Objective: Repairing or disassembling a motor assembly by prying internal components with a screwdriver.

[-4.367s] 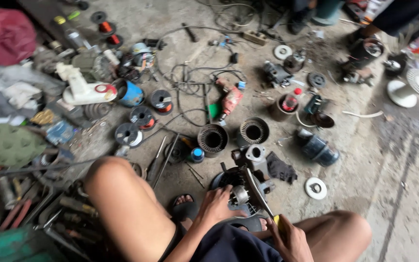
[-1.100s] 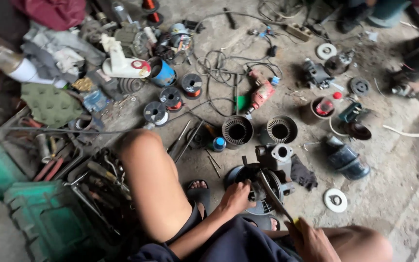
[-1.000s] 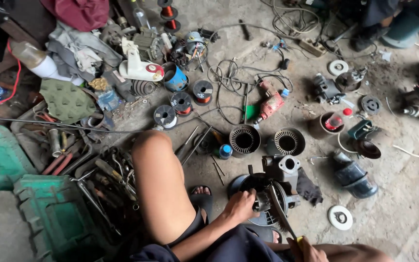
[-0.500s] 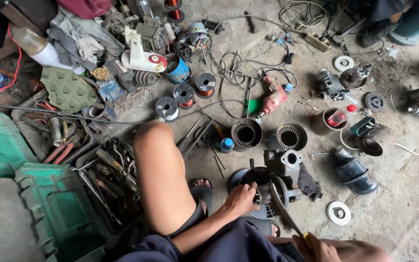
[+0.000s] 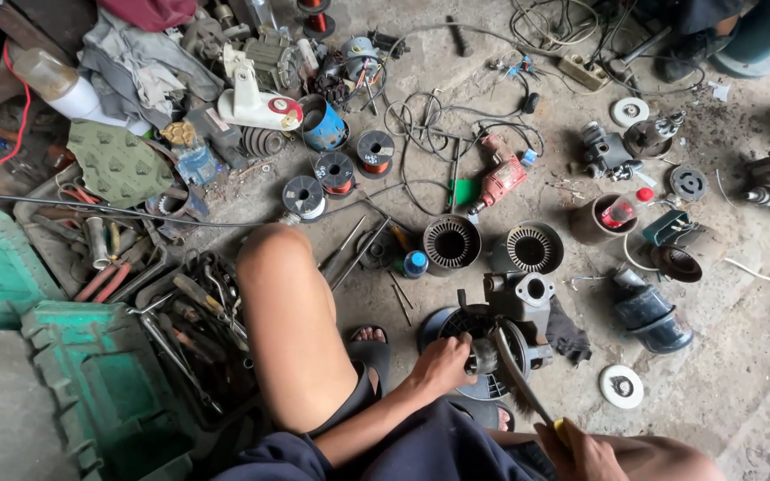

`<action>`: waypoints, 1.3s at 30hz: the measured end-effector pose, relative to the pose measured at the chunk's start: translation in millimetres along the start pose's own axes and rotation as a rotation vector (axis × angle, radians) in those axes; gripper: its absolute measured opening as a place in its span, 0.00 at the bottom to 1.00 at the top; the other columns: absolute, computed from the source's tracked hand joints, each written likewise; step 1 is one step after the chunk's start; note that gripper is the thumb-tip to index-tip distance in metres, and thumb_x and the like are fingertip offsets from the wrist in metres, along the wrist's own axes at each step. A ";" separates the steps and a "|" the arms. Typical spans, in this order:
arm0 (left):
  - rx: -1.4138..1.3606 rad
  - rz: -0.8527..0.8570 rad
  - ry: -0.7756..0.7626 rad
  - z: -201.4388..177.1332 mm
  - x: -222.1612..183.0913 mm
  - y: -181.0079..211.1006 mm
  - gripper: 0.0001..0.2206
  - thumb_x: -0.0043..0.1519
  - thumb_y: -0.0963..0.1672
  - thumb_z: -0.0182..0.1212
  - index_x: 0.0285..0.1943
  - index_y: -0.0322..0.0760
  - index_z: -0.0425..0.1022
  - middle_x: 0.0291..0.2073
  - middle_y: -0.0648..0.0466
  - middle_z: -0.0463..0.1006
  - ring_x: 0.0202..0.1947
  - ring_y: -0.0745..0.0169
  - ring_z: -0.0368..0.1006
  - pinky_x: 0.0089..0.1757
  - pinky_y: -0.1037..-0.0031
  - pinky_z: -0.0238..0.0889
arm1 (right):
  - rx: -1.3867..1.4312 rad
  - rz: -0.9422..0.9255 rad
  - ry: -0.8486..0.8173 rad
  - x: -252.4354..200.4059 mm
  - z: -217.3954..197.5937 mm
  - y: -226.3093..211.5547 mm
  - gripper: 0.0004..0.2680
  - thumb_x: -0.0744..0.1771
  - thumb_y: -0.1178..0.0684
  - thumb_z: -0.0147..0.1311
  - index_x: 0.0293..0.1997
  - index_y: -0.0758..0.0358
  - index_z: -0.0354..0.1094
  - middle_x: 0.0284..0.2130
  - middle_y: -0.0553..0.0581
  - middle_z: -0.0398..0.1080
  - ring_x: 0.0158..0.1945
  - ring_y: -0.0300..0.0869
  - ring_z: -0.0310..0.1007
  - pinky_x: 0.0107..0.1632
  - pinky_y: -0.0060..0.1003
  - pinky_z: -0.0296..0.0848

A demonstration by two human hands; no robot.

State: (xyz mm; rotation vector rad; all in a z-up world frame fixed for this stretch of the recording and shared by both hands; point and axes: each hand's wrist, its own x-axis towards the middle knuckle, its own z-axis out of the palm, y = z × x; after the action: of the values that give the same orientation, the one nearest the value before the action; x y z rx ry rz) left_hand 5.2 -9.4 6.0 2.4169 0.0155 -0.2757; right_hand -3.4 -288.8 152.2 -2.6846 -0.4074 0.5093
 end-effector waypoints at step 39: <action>-0.240 -0.068 -0.052 26.5 8.5 -8.5 0.42 0.48 0.34 0.71 0.74 0.19 0.52 0.41 0.34 0.70 0.22 0.55 0.66 0.24 0.75 0.65 | 0.078 0.176 -0.029 43.0 -13.0 -104.9 0.10 0.68 0.45 0.53 0.36 0.62 0.67 0.19 0.63 0.79 0.21 0.53 0.82 0.27 0.48 0.72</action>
State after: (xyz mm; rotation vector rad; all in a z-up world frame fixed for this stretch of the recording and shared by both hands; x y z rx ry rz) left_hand 7.6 -20.6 -20.8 2.1728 0.1023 -0.3475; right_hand 18.4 -184.9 194.1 -2.6533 -0.1559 0.6016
